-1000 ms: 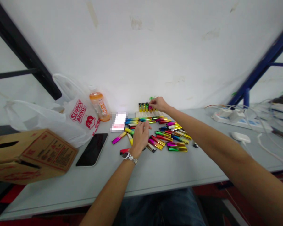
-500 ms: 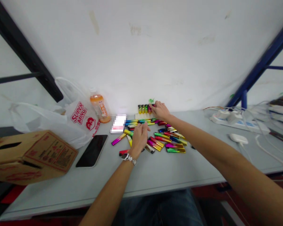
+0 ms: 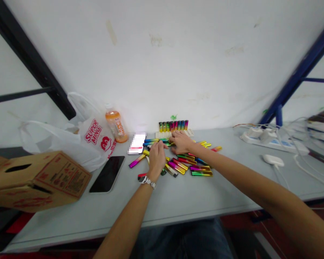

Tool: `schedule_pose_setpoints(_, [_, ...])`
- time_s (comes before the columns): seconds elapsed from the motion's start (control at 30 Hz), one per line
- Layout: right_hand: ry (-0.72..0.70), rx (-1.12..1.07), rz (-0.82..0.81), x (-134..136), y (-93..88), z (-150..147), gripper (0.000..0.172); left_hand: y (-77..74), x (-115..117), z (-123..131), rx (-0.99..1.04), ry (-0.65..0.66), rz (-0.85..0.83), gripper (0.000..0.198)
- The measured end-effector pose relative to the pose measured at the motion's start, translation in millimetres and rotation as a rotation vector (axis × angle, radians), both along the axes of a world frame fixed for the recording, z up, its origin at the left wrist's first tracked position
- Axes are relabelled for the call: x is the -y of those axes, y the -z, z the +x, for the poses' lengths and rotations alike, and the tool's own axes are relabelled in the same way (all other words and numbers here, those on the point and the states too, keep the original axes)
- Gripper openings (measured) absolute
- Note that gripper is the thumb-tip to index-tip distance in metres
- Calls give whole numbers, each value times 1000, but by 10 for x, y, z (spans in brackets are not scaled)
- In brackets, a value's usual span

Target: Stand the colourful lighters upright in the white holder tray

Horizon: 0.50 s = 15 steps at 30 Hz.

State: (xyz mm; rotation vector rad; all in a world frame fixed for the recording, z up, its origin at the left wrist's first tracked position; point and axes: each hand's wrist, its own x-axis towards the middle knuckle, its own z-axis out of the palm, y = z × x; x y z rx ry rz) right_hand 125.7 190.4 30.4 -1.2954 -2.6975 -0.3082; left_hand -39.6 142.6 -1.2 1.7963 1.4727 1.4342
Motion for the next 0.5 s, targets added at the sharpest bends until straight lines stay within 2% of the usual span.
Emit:
schedule_pose_setpoints(0.1, [4, 51, -40, -40, -38, -46, 34, -10, 3, -11, -1, -4, -1, 46])
schedule_pose_setpoints(0.23, [-25, 61, -30, -44, -16, -49, 41, -25, -3, -26, 9, -12, 4, 45])
schedule_pose_setpoints(0.33, [-21, 41, -36, -30, 42, -5, 33, -29, -14, -33, 43, -23, 18, 45])
schedule_pose_setpoints(0.43, [11, -113, -74, -14, 67, 30, 28, -36, -18, -38, 86, -45, 32, 46])
schedule_pose_setpoints(0.5, [33, -378, -126, 25, 44, 22, 27, -44, -14, -43, 112, -59, 37, 46])
